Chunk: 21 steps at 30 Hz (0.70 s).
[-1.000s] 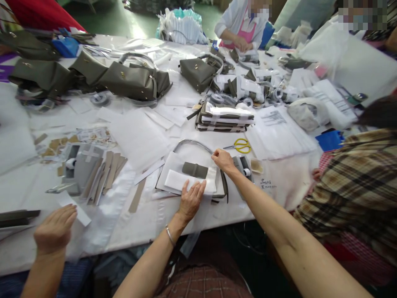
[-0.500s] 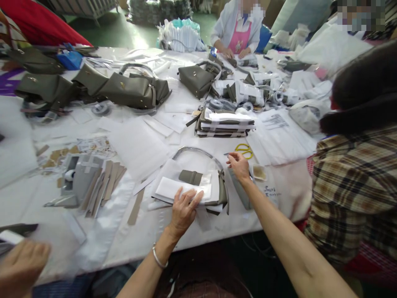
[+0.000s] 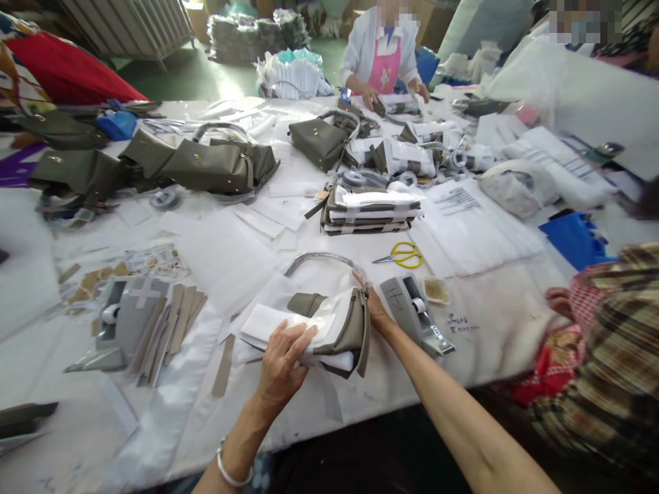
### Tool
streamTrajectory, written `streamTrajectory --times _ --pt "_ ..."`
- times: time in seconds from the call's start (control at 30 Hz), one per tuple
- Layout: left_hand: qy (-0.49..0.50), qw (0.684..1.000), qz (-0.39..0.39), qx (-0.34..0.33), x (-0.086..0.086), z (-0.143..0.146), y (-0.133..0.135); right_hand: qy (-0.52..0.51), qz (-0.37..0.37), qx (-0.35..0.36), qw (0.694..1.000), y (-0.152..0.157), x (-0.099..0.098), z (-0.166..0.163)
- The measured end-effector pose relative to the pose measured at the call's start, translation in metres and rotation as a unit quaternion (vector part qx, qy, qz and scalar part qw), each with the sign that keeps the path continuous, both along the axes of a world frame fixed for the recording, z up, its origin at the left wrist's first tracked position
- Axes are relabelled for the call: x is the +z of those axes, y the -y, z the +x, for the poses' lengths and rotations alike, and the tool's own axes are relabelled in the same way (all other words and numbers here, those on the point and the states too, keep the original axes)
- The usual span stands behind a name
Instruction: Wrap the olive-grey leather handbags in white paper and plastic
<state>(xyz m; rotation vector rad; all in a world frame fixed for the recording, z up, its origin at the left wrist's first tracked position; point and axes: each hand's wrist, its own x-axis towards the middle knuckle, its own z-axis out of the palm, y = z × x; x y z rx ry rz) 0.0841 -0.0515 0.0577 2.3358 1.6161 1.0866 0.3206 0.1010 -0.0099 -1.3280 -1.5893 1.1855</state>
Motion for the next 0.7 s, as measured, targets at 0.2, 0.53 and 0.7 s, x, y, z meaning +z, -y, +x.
streamTrajectory --times 0.2,0.53,0.7 --pt "-0.002 1.0 -0.008 -0.01 -0.003 -0.002 0.001 0.041 -0.044 0.098 0.993 -0.012 0.005 0.001" --pt "-0.009 1.0 -0.002 -0.01 0.0 0.002 0.0 -0.058 -0.096 -0.002 0.994 0.007 0.005 -0.002" --pt "-0.028 1.0 -0.005 0.012 -0.008 0.014 -0.003 -0.107 -0.207 -0.11 0.966 0.04 -0.003 0.001"
